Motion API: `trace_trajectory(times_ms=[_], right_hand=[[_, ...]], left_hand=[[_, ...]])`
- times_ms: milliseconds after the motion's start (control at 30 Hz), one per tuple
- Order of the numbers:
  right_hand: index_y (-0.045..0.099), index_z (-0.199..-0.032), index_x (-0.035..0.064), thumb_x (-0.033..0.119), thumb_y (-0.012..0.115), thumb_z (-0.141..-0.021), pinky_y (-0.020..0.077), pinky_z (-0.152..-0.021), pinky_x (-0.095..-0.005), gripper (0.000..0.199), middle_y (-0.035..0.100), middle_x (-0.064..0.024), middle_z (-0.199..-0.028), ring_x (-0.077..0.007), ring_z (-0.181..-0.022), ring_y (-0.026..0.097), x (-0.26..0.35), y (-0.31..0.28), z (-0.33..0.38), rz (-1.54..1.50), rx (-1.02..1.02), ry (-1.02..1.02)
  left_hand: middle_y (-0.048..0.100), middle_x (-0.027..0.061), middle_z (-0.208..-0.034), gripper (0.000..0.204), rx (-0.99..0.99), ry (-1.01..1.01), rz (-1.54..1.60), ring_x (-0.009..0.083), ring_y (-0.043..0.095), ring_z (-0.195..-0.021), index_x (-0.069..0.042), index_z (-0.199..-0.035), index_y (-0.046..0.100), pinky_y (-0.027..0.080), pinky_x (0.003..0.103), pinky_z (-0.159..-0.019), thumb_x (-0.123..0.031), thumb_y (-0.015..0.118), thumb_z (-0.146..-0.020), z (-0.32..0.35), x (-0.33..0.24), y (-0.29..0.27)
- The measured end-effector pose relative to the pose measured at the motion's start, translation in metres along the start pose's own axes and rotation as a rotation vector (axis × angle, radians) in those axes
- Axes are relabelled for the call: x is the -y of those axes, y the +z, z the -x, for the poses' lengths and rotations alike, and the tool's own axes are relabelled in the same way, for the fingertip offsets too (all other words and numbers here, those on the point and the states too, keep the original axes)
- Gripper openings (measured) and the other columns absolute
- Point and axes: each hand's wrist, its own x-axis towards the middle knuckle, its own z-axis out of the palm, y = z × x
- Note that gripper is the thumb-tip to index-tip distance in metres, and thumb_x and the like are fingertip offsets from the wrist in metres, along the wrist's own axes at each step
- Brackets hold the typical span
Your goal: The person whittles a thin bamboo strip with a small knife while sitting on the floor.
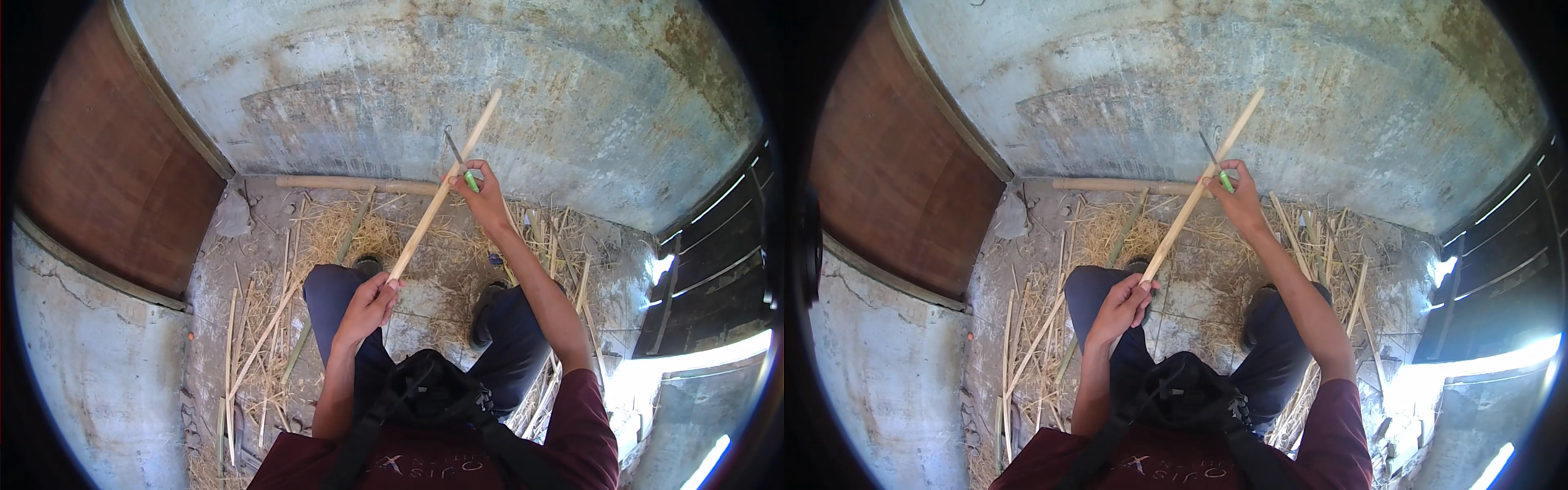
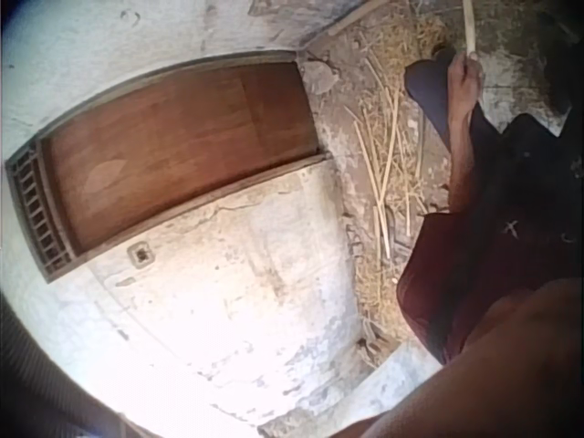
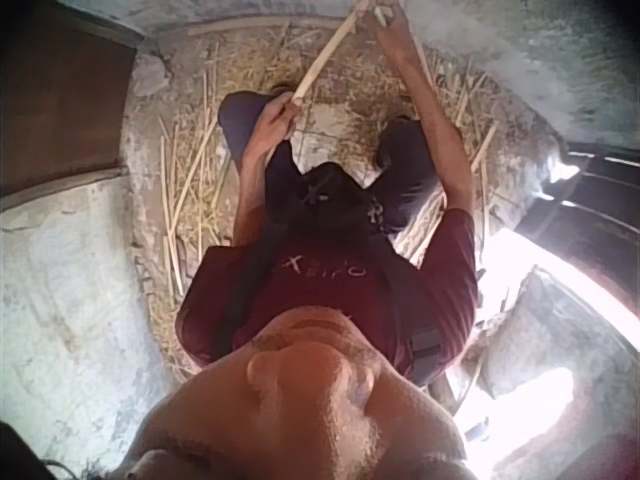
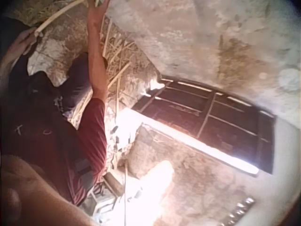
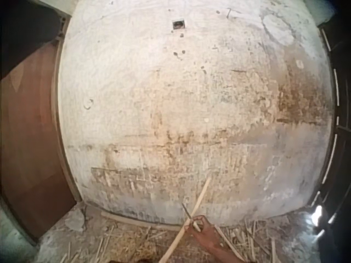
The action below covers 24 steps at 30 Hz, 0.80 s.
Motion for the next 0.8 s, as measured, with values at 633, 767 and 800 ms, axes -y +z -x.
trace_trajectory(times_ms=[633,767,800], right_hand=[[0.053,-0.127,0.0084,0.011,0.081,-0.096,0.0437,-0.071,-0.0239,0.042,0.079,-0.0034,-0.102,-0.0044,-0.079,0.057,0.023,-0.013,-0.040,-0.084,-0.195,0.119],[0.050,-0.130,0.0073,0.011,0.080,-0.097,0.0467,-0.081,-0.0255,0.045,0.081,-0.0086,-0.108,-0.0079,-0.092,0.064,0.029,-0.002,-0.059,-0.085,-0.169,0.074],[0.049,-0.130,0.0071,0.011,0.080,-0.097,0.0470,-0.085,-0.0265,0.045,0.081,-0.0099,-0.110,-0.0094,-0.097,0.066,0.030,0.004,-0.062,-0.074,-0.165,0.068]], left_hand=[[0.071,0.0070,-0.099,0.023,-0.012,0.022,-0.152,0.0145,0.074,-0.082,0.002,-0.129,0.056,0.059,0.028,-0.067,-0.009,0.063,-0.110,0.034,0.020,-0.005],[0.072,0.0086,-0.104,0.030,-0.037,0.031,-0.090,0.0152,0.075,-0.081,0.002,-0.135,0.054,0.059,0.027,-0.066,-0.006,0.064,-0.108,0.040,0.011,-0.001],[0.072,0.0092,-0.106,0.032,-0.037,0.025,-0.072,0.0154,0.075,-0.080,0.002,-0.138,0.054,0.059,0.027,-0.066,-0.006,0.064,-0.108,0.043,0.007,0.000]])
